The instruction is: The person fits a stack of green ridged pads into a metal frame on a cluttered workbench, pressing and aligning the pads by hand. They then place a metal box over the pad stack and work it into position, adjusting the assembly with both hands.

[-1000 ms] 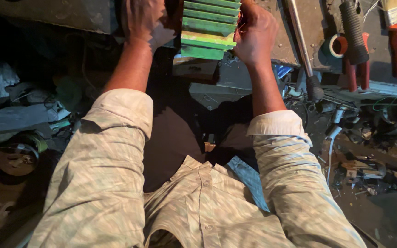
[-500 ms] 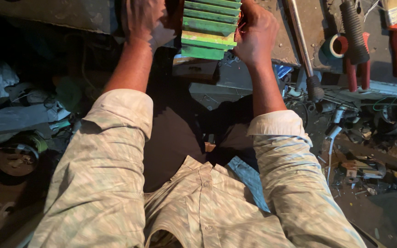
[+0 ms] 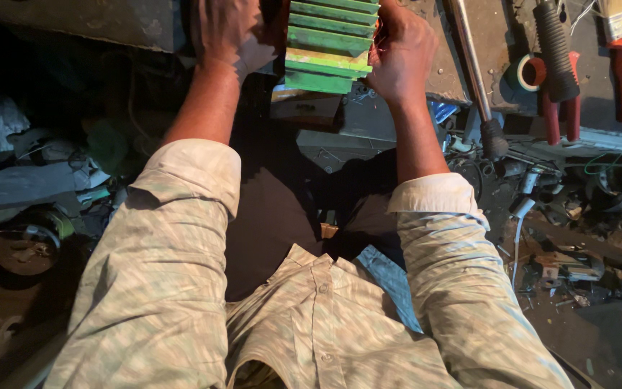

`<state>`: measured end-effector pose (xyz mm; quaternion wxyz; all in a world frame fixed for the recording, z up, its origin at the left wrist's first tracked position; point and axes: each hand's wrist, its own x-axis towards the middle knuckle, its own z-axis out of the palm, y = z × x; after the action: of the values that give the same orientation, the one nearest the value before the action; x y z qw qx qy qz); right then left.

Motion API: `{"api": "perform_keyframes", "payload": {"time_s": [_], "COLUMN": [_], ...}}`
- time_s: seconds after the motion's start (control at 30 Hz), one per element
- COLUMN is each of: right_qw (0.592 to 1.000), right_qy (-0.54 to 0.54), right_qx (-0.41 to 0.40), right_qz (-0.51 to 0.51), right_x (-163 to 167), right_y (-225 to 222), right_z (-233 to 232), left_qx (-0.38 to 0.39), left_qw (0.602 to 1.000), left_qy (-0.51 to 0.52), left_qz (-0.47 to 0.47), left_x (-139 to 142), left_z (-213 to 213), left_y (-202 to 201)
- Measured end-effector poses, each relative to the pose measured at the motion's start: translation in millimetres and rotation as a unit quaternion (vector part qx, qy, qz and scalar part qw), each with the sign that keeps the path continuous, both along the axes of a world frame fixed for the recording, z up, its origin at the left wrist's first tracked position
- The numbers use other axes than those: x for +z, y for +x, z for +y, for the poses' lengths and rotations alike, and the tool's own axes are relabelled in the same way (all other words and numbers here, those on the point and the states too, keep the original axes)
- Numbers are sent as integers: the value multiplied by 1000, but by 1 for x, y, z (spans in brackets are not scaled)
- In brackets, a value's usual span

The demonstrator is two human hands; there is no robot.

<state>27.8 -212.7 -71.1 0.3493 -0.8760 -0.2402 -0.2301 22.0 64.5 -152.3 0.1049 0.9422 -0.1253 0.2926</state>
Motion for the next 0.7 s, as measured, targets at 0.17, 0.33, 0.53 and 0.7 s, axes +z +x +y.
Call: {"api": "perform_keyframes", "payload": {"time_s": [0.17,0.33,0.53,0.7], "right_qw": [998,999,999,999], "right_qy": [16,4,-17,24], "right_qx": [29,18,-1,27], "right_qz": [-60,-42,-32,-39], "right_x": [-1,-2,-3,-3], "right_y": [1,2,2,2], "right_z": [-1,-2,-2,-1], "left_qx": [0,0,0,0], "left_qw": [1000,1000,1000,1000], "left_qy": [0,0,0,0], "left_qz": [0,1,1,1], "left_x": [0,0,0,0], "left_z": [0,0,0,0], "left_y": [0,0,0,0]}}
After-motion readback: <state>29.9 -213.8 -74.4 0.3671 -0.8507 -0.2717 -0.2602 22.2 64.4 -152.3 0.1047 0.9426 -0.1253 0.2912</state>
